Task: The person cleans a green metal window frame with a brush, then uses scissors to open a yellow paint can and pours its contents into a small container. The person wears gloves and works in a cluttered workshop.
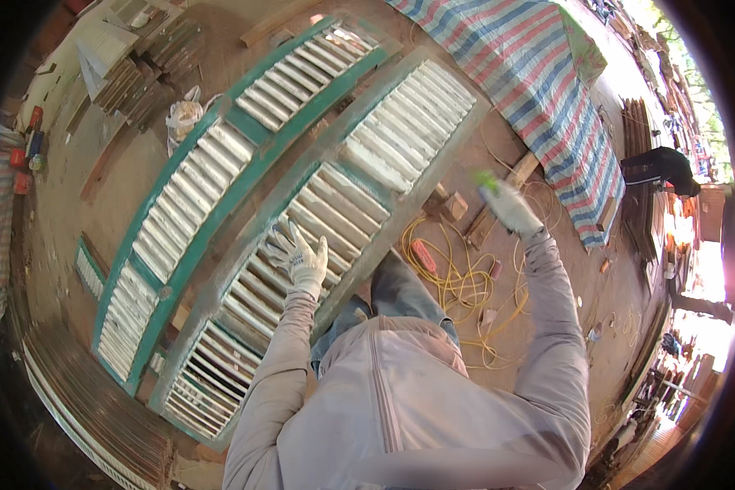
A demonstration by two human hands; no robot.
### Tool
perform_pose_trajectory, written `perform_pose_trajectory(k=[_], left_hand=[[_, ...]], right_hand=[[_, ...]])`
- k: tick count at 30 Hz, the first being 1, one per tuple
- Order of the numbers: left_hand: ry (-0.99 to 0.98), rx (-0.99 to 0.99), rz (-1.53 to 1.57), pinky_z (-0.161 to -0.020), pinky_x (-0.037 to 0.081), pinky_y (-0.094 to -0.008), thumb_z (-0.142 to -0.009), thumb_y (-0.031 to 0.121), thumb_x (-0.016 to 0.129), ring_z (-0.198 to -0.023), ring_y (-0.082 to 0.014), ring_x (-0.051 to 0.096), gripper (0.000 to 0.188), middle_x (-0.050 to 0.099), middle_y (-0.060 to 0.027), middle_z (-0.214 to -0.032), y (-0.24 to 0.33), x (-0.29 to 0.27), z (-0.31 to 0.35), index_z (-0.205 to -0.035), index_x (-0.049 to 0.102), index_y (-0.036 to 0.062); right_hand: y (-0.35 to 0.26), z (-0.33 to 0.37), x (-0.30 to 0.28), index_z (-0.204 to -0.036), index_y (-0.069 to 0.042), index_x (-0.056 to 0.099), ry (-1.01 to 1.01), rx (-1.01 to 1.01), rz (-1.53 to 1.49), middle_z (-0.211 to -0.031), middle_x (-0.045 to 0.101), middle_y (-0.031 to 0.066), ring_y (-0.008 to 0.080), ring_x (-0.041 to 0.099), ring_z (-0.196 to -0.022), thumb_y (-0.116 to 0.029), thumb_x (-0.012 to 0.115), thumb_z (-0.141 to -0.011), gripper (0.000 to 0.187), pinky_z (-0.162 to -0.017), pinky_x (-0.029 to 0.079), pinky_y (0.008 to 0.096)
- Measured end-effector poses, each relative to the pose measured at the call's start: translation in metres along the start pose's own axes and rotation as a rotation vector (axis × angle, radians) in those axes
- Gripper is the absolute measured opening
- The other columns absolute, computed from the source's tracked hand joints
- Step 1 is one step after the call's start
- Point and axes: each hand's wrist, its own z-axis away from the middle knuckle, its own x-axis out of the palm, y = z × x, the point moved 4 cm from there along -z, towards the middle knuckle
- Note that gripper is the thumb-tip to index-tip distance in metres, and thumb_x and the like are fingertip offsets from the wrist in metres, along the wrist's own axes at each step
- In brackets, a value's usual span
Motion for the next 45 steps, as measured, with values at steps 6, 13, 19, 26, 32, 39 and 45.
perform_pose_trajectory(k=[6,13,19,26,32,39,45], left_hand=[[-0.275,-0.224,0.052,-0.113,0.012,-0.0738,-0.071,0.077,0.070,-0.148,-0.0496,0.017,0.134,0.025,-0.0310,-0.158,0.038,-0.013,-0.041,-0.160,-0.008,0.0144],[-0.632,-0.419,0.000,-0.113,0.006,-0.0745,-0.065,0.081,0.072,-0.149,-0.0505,0.015,0.144,0.011,-0.0273,-0.164,0.054,-0.029,-0.043,-0.158,-0.016,0.0167],[-0.646,-0.430,-0.218,-0.118,0.010,-0.0670,-0.057,0.091,0.067,-0.147,-0.0566,-0.006,0.155,-0.020,-0.0275,-0.161,0.057,-0.022,-0.054,-0.156,-0.022,0.0113],[-0.651,-0.423,-0.221,-0.119,0.006,-0.0654,-0.055,0.093,0.065,-0.146,-0.0584,-0.010,0.158,-0.022,-0.0323,-0.159,0.040,0.002,-0.065,-0.154,-0.024,0.0074],[-0.681,-0.422,-0.221,-0.118,0.004,-0.0659,-0.055,0.093,0.065,-0.146,-0.0580,-0.011,0.159,-0.023,-0.0336,-0.158,0.035,0.002,-0.064,-0.154,-0.024,0.0067],[-0.713,-0.428,-0.201,-0.118,0.002,-0.0664,-0.056,0.093,0.066,-0.146,-0.0576,-0.013,0.159,-0.023,-0.0352,-0.157,0.030,0.007,-0.064,-0.153,-0.025,0.0058],[-0.745,-0.418,-0.189,-0.117,0.001,-0.0668,-0.056,0.092,0.066,-0.146,-0.0571,-0.015,0.160,-0.024,-0.0365,-0.156,0.034,0.012,-0.066,-0.153,-0.026,0.0050]], right_hand=[[0.061,-0.088,-0.013,-0.105,0.000,0.062,0.223,0.175,0.193,-0.100,0.070,0.0263,0.0441,0.067,-0.096,-0.049,0.050,-0.099,0.050,-0.083,0.052,0.0530],[0.069,-0.055,-0.054,-0.124,-0.005,0.061,-0.279,0.025,-0.041,-0.109,0.070,0.0228,0.0425,0.065,-0.105,-0.044,0.045,-0.101,0.048,-0.089,0.051,0.0511],[0.082,-0.086,-0.097,-0.136,-0.008,0.055,-0.117,0.211,0.102,-0.116,0.068,0.0213,0.0407,0.066,-0.104,-0.044,0.046,-0.102,0.050,-0.090,0.052,0.0483],[0.030,-0.098,-0.077,-0.126,-0.008,0.060,-0.771,-0.216,-0.008,-0.109,0.069,0.0214,0.0407,0.068,-0.094,-0.045,0.045,-0.102,0.047,-0.082,0.054,0.0501],[0.048,-0.177,-0.086,-0.119,-0.003,0.061,-0.207,-0.206,0.093,-0.106,0.068,0.0259,0.0412,0.067,-0.096,-0.047,0.044,-0.103,0.050,-0.086,0.052,0.0514],[-0.035,-0.256,-0.066,-0.120,-0.002,0.061,0.145,-0.258,0.027,-0.102,0.069,0.0256,0.0408,0.068,-0.095,-0.052,0.042,-0.102,0.056,-0.084,0.052,0.0498],[-0.143,-0.307,-0.015,-0.119,-0.008,0.064,0.071,-0.432,-0.148,-0.102,0.073,0.0166,0.0365,0.069,-0.094,-0.044,0.045,-0.103,0.044,-0.082,0.055,0.0450]])
